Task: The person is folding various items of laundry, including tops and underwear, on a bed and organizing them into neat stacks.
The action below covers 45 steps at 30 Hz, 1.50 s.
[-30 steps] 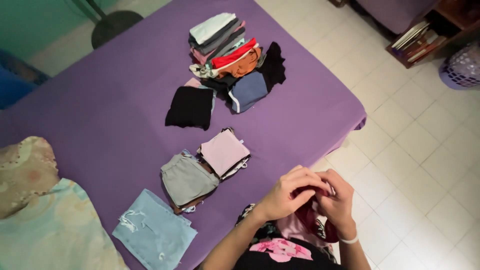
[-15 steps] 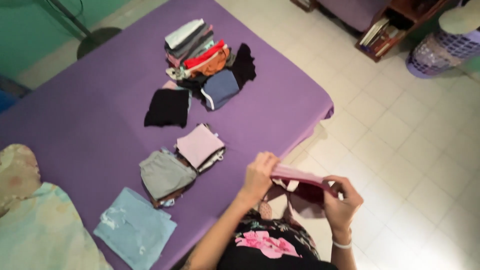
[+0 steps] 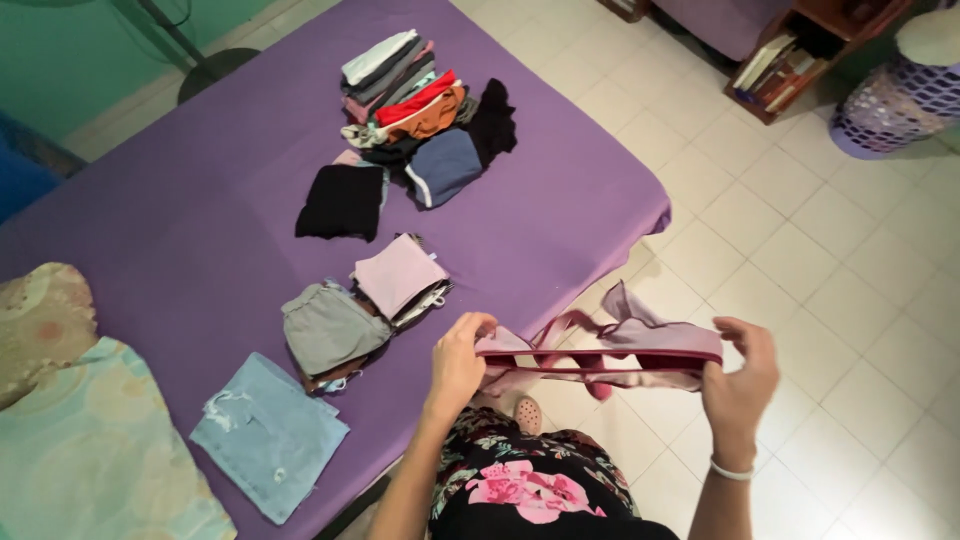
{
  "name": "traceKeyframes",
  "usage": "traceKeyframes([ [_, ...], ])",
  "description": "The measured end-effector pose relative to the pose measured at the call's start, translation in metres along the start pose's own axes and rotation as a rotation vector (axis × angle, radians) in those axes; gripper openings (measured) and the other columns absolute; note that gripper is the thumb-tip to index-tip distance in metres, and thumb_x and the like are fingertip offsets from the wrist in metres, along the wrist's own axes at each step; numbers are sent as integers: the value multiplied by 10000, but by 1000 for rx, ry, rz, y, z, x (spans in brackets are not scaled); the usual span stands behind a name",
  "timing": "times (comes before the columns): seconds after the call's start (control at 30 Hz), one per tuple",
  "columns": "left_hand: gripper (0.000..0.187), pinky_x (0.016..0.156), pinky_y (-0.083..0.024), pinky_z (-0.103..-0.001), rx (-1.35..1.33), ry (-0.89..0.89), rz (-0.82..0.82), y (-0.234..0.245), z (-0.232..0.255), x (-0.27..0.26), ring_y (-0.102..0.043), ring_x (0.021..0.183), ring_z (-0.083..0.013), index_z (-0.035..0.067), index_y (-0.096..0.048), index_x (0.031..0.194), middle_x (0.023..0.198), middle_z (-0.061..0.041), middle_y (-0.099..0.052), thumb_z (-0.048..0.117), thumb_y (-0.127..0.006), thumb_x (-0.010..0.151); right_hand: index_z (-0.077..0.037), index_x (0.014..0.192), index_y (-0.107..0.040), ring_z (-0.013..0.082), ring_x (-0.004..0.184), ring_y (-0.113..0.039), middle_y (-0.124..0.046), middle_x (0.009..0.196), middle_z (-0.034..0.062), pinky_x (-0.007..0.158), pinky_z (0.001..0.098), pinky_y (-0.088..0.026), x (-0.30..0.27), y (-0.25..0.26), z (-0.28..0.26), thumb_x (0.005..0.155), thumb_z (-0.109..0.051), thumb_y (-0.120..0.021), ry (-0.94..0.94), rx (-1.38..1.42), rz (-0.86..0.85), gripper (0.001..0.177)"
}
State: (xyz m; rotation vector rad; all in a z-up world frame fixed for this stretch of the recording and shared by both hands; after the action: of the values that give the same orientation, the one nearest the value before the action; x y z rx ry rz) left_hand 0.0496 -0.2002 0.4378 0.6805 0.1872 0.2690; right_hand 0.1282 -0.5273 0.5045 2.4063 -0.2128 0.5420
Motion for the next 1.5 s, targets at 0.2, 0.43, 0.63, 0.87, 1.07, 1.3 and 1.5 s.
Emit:
traceKeyframes([
  [0.2, 385, 839, -521, -435, 216, 60, -112, 0, 4, -2, -653, 934, -272, 224, -611, 957, 889, 11, -645, -71, -522, 726, -20, 1076, -644, 365, 988, -591, -626, 981, 204, 938, 463, -447, -12, -7, 20, 759, 128, -467, -312, 83, -48, 392],
  [0.43, 179, 733, -464, -371, -80, 108, -416, -14, 18, -12, -611, 782, -222, 159, -692, 877, 791, -20, -696, 115, -520, 862, -89, 960, -655, 175, 810, -517, -595, 839, 105, 755, 303, -420, -24, -10, 53, 768, 0, -399, -566, 338, 1, 332],
  [0.63, 204, 766, -480, -275, -472, -220, -235, 33, 49, 4, -630, 851, -178, 80, -553, 835, 928, -56, -682, -42, -392, 813, -75, 838, -592, 119, 742, -518, -576, 826, 28, 616, 216, -409, -19, -20, 25, 836, -36, -505, -526, 452, 221, 95],
  [0.87, 460, 533, -466, -346, 41, -806, -185, 60, 41, 27, -528, 835, -236, 55, -696, 972, 1194, -67, -607, -210, -586, 612, 3, 915, -597, 212, 846, -524, -547, 937, 119, 812, 299, -498, 12, -38, -54, 677, 156, -421, -85, 139, 201, 333],
  [1.07, 250, 678, -436, -331, -21, -803, -543, 64, 10, 44, -444, 867, -221, 21, -696, 746, 1054, -32, -607, -178, -546, 755, -40, 884, -650, 222, 930, -495, -612, 897, 70, 829, 304, -448, 10, -74, -72, 583, 113, -429, -28, 0, 66, 404],
  [1.3, 278, 788, -385, -327, -395, -768, -497, 111, -5, 61, -445, 878, -199, 34, -548, 604, 837, 10, -637, -191, -412, 694, -30, 720, -602, 181, 745, -545, -585, 735, 109, 589, 195, -402, -33, -121, -20, 457, 191, -331, -322, 722, 59, 437],
  [1.5, 152, 792, -407, -360, -771, -777, -648, 138, 4, 69, -535, 626, -185, 41, -397, 544, 564, -31, -494, -107, -387, 577, -30, 597, -699, 211, 678, -560, -665, 617, 105, 636, 284, -471, -39, -149, -45, 532, 201, -420, -226, 741, -397, 368],
])
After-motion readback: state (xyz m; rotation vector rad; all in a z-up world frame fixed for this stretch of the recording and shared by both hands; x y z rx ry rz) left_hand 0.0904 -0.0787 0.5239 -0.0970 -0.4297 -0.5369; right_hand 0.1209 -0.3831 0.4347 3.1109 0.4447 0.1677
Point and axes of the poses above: each hand's wrist, its own x-axis towards the middle knuckle, its own y-axis out of the back of the hand, z = x × y, the point moved 6 cm from there along x, towards the middle knuckle
